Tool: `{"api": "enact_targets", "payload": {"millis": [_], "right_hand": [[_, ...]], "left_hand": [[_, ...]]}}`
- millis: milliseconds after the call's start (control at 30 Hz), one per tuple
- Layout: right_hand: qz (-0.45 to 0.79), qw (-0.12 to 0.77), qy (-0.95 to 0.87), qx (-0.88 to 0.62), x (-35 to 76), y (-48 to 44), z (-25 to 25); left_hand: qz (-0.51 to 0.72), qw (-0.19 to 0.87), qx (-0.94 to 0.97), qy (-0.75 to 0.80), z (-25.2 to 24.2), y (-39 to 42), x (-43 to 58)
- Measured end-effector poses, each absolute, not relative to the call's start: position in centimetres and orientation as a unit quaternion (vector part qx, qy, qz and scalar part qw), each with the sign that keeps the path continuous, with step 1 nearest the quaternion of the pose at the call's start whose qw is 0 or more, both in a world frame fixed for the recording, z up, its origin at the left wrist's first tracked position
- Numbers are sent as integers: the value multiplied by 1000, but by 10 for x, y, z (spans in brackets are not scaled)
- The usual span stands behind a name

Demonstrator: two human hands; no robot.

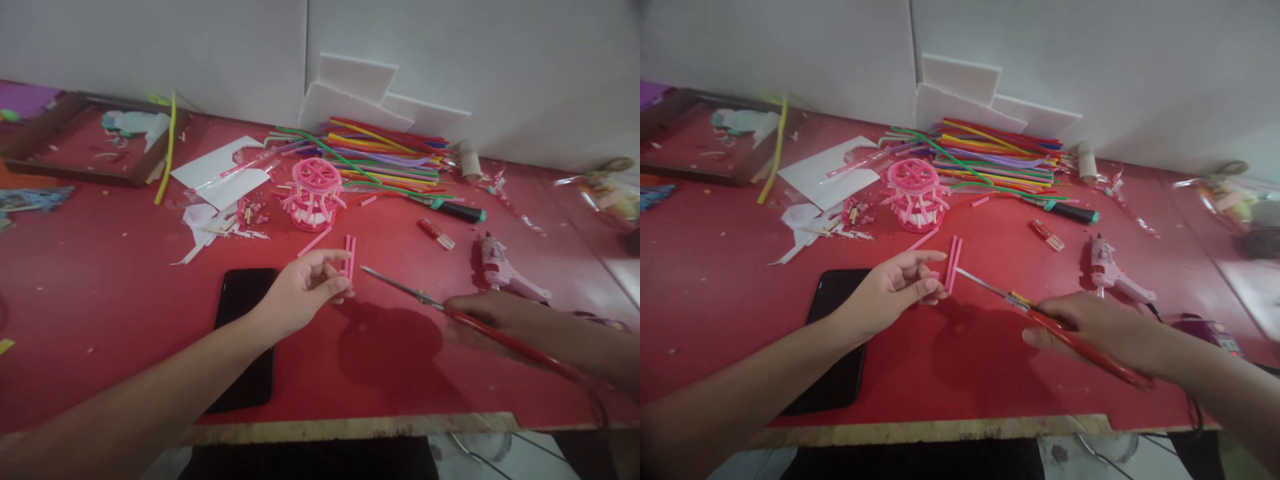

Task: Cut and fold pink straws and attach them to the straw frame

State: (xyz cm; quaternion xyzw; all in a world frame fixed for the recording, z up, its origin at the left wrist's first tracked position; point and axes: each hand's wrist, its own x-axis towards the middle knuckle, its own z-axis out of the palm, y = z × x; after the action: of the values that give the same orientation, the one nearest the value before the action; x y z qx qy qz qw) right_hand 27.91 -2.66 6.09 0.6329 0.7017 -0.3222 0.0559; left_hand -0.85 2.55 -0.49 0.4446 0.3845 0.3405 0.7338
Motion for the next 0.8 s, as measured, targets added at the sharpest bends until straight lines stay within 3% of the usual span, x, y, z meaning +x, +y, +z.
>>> {"api": "enact_targets", "payload": {"millis": [100, 367, 433, 600, 800], "right_hand": [[-285, 114, 690, 655, 274, -19, 54], [-183, 94, 711, 673, 265, -20, 32], [-153, 38, 733, 661, 253, -22, 38], [-148, -229, 810, 519, 202, -16, 35], [-115, -373, 822, 415, 173, -4, 0]], "left_hand": [[378, 712, 463, 370, -6, 24, -9], [386, 726, 455, 343, -5, 23, -10], [375, 743, 436, 342, -3, 23, -9], [344, 776, 400, 346, -1, 23, -8], [332, 802, 352, 351, -5, 25, -9]]}}
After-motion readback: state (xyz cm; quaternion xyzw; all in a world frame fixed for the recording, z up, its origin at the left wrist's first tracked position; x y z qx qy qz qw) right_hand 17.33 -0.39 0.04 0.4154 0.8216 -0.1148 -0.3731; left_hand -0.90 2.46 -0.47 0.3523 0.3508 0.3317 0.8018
